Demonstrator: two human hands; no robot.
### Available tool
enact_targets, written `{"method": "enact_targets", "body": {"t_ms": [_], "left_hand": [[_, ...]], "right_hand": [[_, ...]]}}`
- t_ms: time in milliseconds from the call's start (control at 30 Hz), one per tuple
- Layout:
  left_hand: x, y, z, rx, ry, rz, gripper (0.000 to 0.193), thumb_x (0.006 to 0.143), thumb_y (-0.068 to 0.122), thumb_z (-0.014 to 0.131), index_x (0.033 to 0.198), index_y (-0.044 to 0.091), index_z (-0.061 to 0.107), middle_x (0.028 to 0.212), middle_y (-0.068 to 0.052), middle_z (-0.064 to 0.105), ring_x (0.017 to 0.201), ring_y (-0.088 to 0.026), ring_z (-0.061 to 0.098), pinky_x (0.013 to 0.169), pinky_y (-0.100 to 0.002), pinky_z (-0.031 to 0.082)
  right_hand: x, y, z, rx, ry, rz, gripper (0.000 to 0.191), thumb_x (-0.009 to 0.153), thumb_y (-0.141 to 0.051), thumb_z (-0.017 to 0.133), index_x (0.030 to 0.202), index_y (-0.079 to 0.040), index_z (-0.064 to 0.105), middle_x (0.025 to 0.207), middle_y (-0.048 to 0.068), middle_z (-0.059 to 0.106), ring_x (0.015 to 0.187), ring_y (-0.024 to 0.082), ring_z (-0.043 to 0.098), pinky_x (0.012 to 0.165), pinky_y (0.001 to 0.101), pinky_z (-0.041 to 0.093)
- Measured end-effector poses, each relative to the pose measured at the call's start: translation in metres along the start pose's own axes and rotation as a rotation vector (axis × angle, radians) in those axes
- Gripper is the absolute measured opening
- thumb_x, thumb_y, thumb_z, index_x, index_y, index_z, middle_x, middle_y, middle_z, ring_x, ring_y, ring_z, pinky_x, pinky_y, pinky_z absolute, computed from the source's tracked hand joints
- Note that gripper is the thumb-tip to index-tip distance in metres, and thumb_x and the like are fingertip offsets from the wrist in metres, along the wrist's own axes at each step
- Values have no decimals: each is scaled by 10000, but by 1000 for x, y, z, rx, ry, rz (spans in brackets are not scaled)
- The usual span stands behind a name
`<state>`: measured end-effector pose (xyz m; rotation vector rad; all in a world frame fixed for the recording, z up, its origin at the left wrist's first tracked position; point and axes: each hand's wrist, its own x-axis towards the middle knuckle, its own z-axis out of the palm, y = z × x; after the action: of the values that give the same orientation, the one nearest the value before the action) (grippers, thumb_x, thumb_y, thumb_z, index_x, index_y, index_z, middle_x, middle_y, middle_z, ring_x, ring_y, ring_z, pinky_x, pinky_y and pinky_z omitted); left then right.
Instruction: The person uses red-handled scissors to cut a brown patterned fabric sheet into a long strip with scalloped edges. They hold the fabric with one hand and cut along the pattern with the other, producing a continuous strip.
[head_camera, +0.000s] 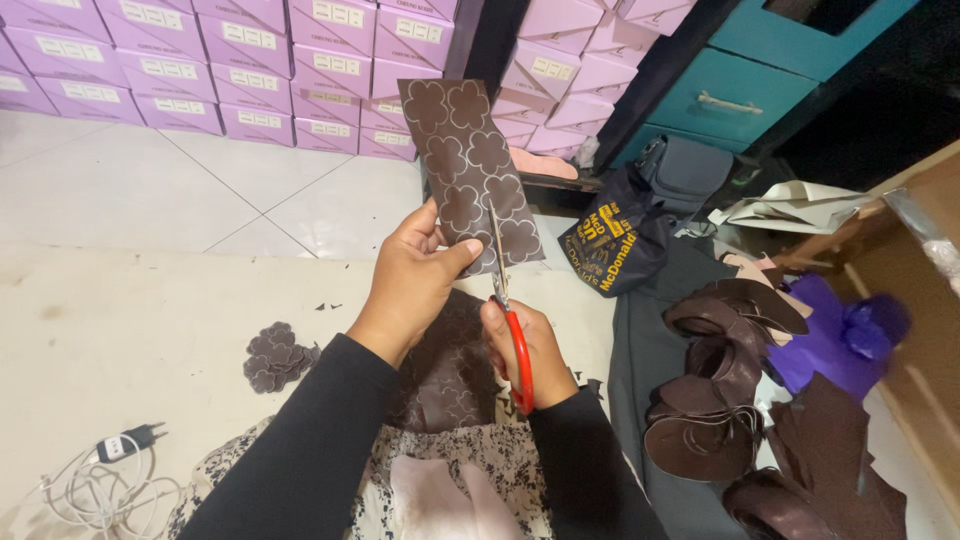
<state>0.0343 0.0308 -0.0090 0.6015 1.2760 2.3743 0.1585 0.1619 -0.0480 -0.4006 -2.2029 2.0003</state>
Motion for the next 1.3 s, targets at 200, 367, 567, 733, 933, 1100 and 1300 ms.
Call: {"method": "enact_targets", "body": {"t_ms": [200, 367, 567, 733, 933, 1100, 1300], "left_hand": [[-1, -1, -5, 40, 57, 106, 263, 1010, 102, 594, 1251, 1, 625, 1100, -33, 713, 941, -79, 650, 826, -244, 528], [-6, 1, 1, 458, 294, 320, 302, 1089, 304, 530, 1140, 34, 657, 915, -26, 713, 826, -84, 622, 759, -260, 510], [-5, 5, 3, 677, 300, 294, 296, 1066, 343, 557, 1092, 64, 655, 718, -74, 642, 620, -135, 585, 628, -304, 491], [-4, -1, 4, 628, 243, 307, 297, 1037, 351, 574, 1133, 85, 666, 719, -48, 665, 600, -123, 595, 599, -293, 490], [0, -12, -1, 527, 248, 317, 305, 1107, 333, 582, 1080, 37, 652, 778, -38, 633, 714, -86, 534, 663, -260, 481], [2, -14, -2, 425, 231, 376, 297, 1093, 316, 571, 1088, 31, 653, 817, 16, 634, 749, -58, 517, 692, -240, 464], [0, -10, -1, 451, 250, 389, 286, 1088, 313, 576, 1082, 39, 659, 811, 20, 640, 751, -52, 526, 698, -233, 468]], "right_hand": [[1, 3, -2, -146, -7, -38, 454, 975, -515, 614, 799, -100, 563, 589, -62, 470, 475, 47, 433, 438, 222, 351], [-3, 5, 9, -111, -40, 57, 425, 959, -501, 619, 826, -102, 561, 584, -57, 451, 467, 54, 402, 428, 233, 323], [-3, 2, 8, -31, -154, 32, 469, 998, -524, 567, 838, -85, 521, 642, -18, 493, 534, 79, 490, 487, 236, 415], [-5, 2, 7, 68, -224, -13, 439, 1025, -492, 523, 905, -71, 552, 735, -11, 517, 617, 78, 527, 547, 232, 459], [-8, -1, 13, 169, -209, 24, 389, 1041, -434, 521, 879, -81, 526, 709, -20, 471, 586, 75, 473, 517, 234, 429], [-10, -7, 17, 158, -189, 9, 418, 1053, -424, 531, 801, -97, 467, 655, -28, 427, 530, 74, 425, 473, 235, 392], [-11, -12, 19, 106, -146, 61, 422, 1038, -435, 538, 792, -101, 461, 635, -28, 429, 523, 74, 426, 466, 236, 393]]}}
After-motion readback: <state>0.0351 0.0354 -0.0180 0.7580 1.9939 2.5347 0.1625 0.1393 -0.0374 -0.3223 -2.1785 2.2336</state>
